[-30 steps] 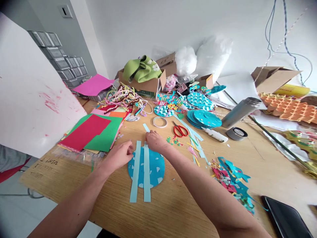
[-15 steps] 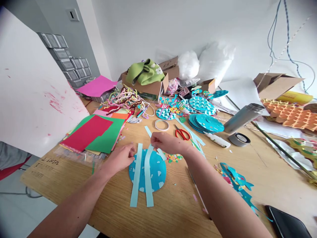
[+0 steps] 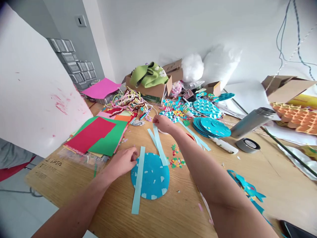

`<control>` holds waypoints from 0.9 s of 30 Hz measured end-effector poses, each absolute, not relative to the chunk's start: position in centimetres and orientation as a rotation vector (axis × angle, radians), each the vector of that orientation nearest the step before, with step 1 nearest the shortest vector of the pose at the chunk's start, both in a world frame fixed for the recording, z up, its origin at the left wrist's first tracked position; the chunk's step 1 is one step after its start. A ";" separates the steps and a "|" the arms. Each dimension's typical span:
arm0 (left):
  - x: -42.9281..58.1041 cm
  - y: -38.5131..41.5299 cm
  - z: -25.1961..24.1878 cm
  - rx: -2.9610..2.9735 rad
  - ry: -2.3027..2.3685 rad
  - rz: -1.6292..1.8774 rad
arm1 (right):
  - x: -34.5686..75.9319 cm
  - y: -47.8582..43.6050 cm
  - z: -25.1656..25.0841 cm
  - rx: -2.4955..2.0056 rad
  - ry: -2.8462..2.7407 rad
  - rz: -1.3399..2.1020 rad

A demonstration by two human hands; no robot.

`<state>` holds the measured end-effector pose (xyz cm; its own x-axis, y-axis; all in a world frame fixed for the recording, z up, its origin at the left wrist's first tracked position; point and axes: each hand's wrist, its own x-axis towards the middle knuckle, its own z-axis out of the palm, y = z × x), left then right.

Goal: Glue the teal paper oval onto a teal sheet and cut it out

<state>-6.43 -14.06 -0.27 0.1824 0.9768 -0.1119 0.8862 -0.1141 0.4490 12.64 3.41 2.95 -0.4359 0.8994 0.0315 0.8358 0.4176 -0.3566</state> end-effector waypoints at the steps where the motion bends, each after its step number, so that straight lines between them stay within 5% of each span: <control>1: -6.4 -14.1 -0.2 2.056 1.753 0.288 | 12.4 3.5 2.7 -1.534 -2.442 0.396; 16: -6.5 -14.0 -0.4 2.020 1.733 0.333 | 8.5 -3.5 0.0 -1.216 -2.898 0.789; 27: -6.5 -14.0 -0.3 2.047 1.741 0.291 | 12.1 1.8 6.2 -1.445 -2.758 0.592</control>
<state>-6.50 -13.97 -0.33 0.1874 0.9751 -0.1185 0.8836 -0.1146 0.4540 12.05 1.77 6.23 -0.5838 0.7883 -0.1944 0.7987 0.5145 -0.3122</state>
